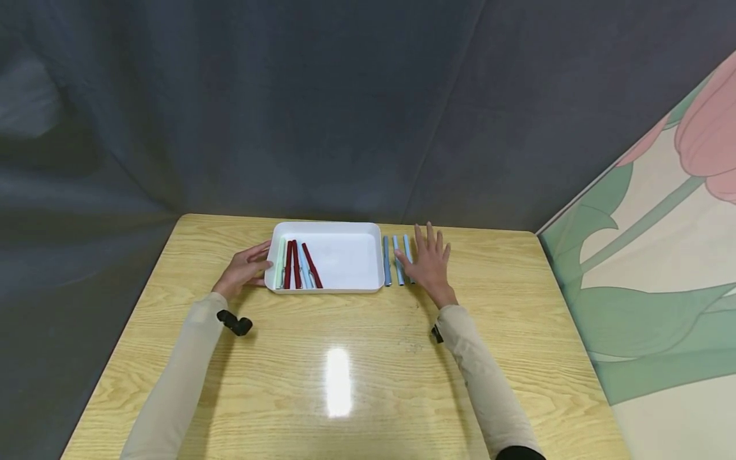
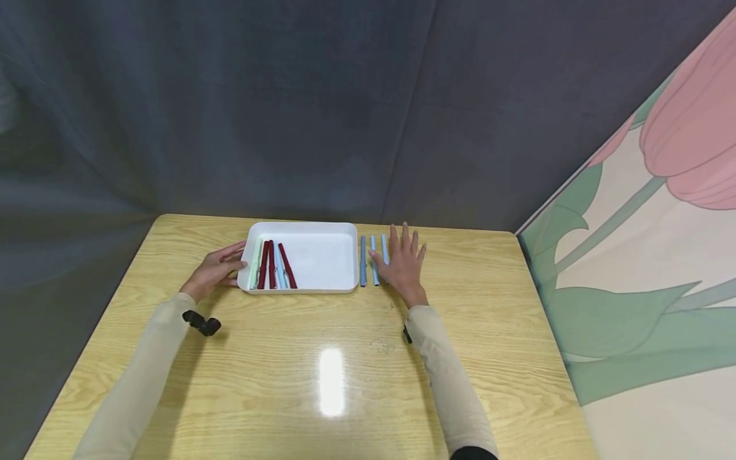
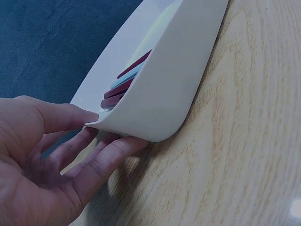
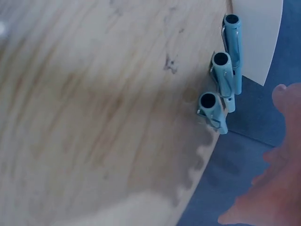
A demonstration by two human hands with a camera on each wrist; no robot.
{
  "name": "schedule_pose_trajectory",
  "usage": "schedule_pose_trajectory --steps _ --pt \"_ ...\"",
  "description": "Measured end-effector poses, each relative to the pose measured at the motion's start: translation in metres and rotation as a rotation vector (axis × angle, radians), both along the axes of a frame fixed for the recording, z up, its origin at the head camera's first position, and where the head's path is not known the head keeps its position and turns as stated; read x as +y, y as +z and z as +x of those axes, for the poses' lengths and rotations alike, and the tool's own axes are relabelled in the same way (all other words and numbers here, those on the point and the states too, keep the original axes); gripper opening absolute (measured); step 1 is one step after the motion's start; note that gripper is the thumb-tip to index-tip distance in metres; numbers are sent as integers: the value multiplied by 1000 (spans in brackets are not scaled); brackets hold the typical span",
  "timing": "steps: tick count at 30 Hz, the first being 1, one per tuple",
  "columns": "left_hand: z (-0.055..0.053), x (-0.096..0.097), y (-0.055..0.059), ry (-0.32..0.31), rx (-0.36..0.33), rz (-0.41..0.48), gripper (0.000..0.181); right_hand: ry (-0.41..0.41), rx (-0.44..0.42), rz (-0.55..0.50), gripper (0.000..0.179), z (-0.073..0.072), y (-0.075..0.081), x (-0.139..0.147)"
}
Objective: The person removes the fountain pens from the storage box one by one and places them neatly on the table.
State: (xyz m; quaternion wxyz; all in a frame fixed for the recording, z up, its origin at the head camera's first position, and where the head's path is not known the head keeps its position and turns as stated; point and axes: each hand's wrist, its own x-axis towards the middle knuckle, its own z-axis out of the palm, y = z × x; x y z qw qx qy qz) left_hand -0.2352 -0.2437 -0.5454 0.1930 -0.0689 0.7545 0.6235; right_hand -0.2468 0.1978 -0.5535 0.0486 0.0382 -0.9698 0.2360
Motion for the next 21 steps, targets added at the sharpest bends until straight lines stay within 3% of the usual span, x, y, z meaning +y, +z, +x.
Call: schedule_pose_trajectory --steps 5,21 --pt "0 0 2 0 7 -8 68 51 34 31 86 0 2 -3" --pt "-1 0 2 1 -6 -14 68 108 77 79 81 1 9 -22"
